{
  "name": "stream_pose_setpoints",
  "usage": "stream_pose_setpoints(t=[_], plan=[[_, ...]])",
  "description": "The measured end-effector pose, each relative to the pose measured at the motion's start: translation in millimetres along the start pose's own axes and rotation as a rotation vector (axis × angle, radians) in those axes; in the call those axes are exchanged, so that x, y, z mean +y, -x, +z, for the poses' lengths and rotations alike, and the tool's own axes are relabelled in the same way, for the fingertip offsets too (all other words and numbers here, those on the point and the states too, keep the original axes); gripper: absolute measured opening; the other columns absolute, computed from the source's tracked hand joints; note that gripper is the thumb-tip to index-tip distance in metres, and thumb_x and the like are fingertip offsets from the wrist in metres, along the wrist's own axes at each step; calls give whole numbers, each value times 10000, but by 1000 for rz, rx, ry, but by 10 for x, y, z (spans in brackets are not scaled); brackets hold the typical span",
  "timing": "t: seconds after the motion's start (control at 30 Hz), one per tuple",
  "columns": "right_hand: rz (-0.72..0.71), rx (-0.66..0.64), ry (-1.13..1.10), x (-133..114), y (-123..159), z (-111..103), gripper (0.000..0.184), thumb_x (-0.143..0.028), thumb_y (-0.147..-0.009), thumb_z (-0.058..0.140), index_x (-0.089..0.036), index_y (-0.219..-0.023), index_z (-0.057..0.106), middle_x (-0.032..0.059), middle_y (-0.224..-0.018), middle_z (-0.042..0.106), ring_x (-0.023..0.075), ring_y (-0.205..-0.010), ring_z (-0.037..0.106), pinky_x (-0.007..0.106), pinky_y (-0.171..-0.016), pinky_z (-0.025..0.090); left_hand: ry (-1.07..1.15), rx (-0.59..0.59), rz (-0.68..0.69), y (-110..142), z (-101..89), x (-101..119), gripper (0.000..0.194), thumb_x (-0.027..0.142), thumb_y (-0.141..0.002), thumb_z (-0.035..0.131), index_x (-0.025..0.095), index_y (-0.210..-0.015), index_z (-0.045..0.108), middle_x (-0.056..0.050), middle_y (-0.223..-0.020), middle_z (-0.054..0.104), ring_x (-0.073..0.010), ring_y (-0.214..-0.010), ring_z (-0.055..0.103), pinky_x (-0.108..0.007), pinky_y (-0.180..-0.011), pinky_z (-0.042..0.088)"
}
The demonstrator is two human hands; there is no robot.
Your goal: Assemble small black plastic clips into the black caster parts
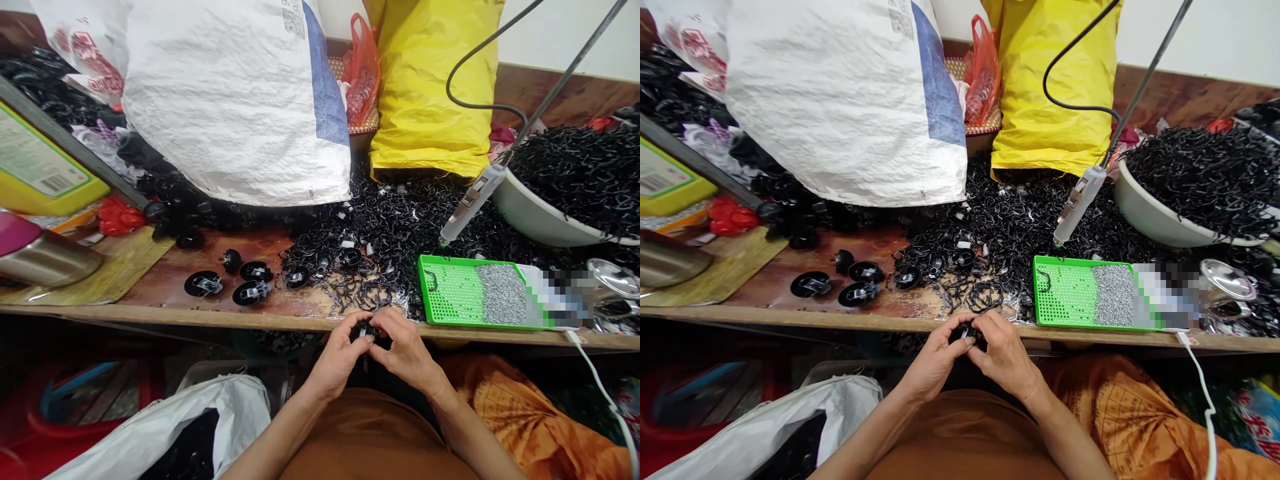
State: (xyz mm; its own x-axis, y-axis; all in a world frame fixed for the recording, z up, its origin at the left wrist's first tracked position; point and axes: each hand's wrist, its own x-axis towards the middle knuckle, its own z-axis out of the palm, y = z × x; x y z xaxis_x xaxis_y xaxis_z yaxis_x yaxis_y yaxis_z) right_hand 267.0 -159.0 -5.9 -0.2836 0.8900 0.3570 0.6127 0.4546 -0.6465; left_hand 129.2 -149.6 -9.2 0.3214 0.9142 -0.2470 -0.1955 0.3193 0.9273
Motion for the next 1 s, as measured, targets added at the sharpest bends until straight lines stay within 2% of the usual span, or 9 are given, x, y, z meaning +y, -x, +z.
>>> stream_pose_setpoints(t=[0.33,0.57,0.67,0.87,1.0], plan=[[33,-52,-243,-23,-56,-24,277,-133,-713,578,-185,-979,518,37,-836,499,134,-724,488,255,-648,453,154,96,-69,-33,-62,65,296,162,-638,557,173,-933,581,-26,-833,603,-151,-759,520,-276,-734,382],[26,10,-180,20,-34,51,117,-232,-754,563,-173,-842,514,30,-755,506,142,-696,472,251,-601,420,-34,75,25,-21,-42,30,288,150,-648,528,191,-928,587,-17,-931,584,-181,-939,493,-294,-873,345],[5,34,-110,53,0,88,93,-220,-757,545,-174,-825,502,30,-740,506,142,-673,463,254,-585,407,-103,64,43,-22,-32,-1,288,141,-659,509,190,-935,573,-22,-957,573,-190,-975,480,-301,-888,342],[-71,125,6,109,40,146,132,-144,-714,515,-181,-838,487,36,-739,515,151,-673,468,266,-577,406,-131,59,68,-9,-5,-15,271,151,-677,499,193,-938,557,-17,-964,568,-192,-984,482,-311,-898,341],[-46,111,-43,119,33,135,140,-138,-711,523,-186,-837,485,34,-756,523,144,-671,479,260,-576,421,-127,35,45,7,7,-9,268,160,-688,502,195,-950,546,-10,-951,580,-182,-963,495,-298,-886,349]])
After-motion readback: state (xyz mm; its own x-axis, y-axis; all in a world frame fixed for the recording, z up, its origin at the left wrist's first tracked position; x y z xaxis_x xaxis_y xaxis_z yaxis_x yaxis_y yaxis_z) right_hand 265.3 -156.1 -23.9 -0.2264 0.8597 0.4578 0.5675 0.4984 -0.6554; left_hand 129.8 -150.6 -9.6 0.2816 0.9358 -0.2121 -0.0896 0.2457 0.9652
